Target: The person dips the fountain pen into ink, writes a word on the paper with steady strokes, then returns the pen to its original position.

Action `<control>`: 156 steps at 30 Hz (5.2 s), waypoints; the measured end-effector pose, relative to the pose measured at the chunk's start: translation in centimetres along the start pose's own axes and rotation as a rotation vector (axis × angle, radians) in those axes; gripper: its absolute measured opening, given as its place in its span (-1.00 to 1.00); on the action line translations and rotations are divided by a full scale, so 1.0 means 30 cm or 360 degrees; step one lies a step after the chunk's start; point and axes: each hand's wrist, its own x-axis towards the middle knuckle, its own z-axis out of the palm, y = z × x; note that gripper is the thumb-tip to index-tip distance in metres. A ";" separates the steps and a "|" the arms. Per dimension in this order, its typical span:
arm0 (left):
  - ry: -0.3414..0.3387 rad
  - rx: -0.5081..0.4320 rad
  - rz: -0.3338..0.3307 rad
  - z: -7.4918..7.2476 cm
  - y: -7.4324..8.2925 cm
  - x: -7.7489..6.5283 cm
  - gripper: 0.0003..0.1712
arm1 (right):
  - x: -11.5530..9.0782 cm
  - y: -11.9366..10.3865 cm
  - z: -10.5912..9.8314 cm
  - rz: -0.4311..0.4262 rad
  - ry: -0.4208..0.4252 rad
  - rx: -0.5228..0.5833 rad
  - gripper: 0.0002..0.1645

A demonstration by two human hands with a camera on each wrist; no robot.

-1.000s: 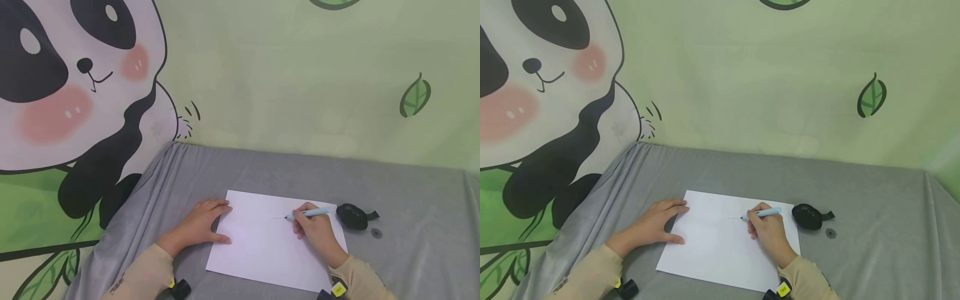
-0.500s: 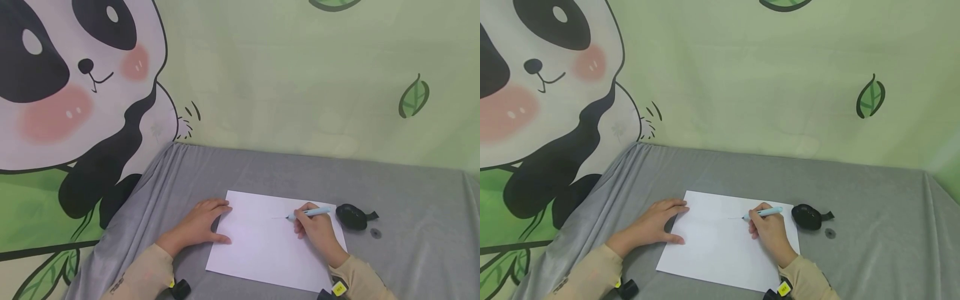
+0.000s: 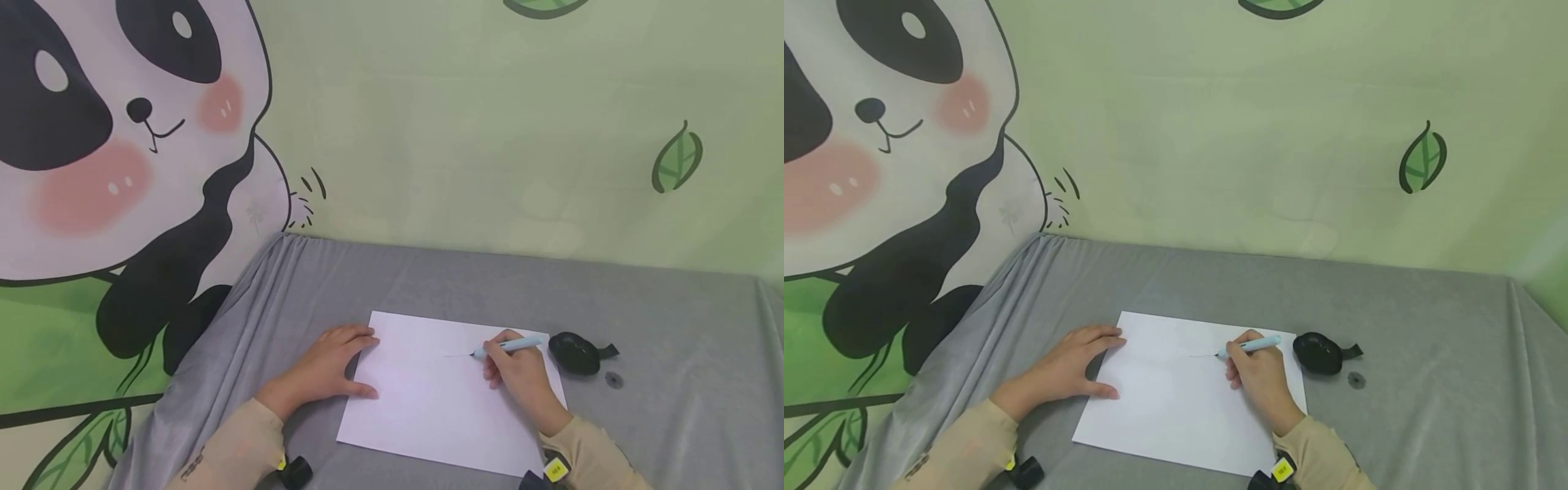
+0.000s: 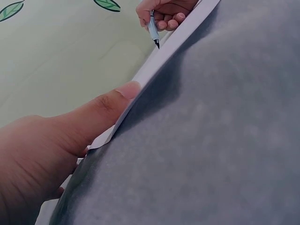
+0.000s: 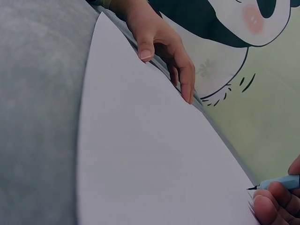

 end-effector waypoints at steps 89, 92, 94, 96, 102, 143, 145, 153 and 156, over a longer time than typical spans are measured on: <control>0.0181 0.0067 0.0133 0.014 -0.020 -0.009 -0.06 | 0.003 -0.005 0.014 0.0041 0.0186 0.0129 -0.84; 0.0168 0.0054 0.0122 0.017 -0.023 -0.009 -0.05 | 0.000 0.001 0.017 -0.0013 0.0124 0.0144 -0.86; 0.0171 0.0045 0.0121 0.018 -0.024 -0.008 -0.06 | 0.000 0.003 0.018 -0.0054 0.0090 0.0136 -0.87; 0.0183 0.0039 0.0123 0.019 -0.024 -0.007 -0.06 | 0.002 0.007 0.018 -0.0098 0.0061 0.0118 -0.89; 0.0210 0.0044 0.0131 0.016 -0.022 -0.005 -0.06 | 0.009 0.015 0.021 -0.0139 0.0011 0.0056 -0.93; 0.0186 0.0044 0.0100 0.003 -0.006 -0.009 -0.07 | 0.005 0.006 0.030 -0.0082 -0.0012 0.0022 -0.90; 0.0186 0.0043 0.0099 0.004 -0.006 -0.009 -0.07 | 0.004 0.007 0.030 -0.0083 -0.0013 0.0022 -0.89; 0.0165 0.0041 0.0087 0.005 -0.008 -0.008 -0.07 | 0.002 0.010 0.031 -0.0114 -0.0012 0.0031 -0.88; 0.0159 0.0044 0.0087 0.006 -0.009 -0.007 -0.07 | 0.001 0.010 0.032 -0.0106 -0.0017 0.0026 -0.88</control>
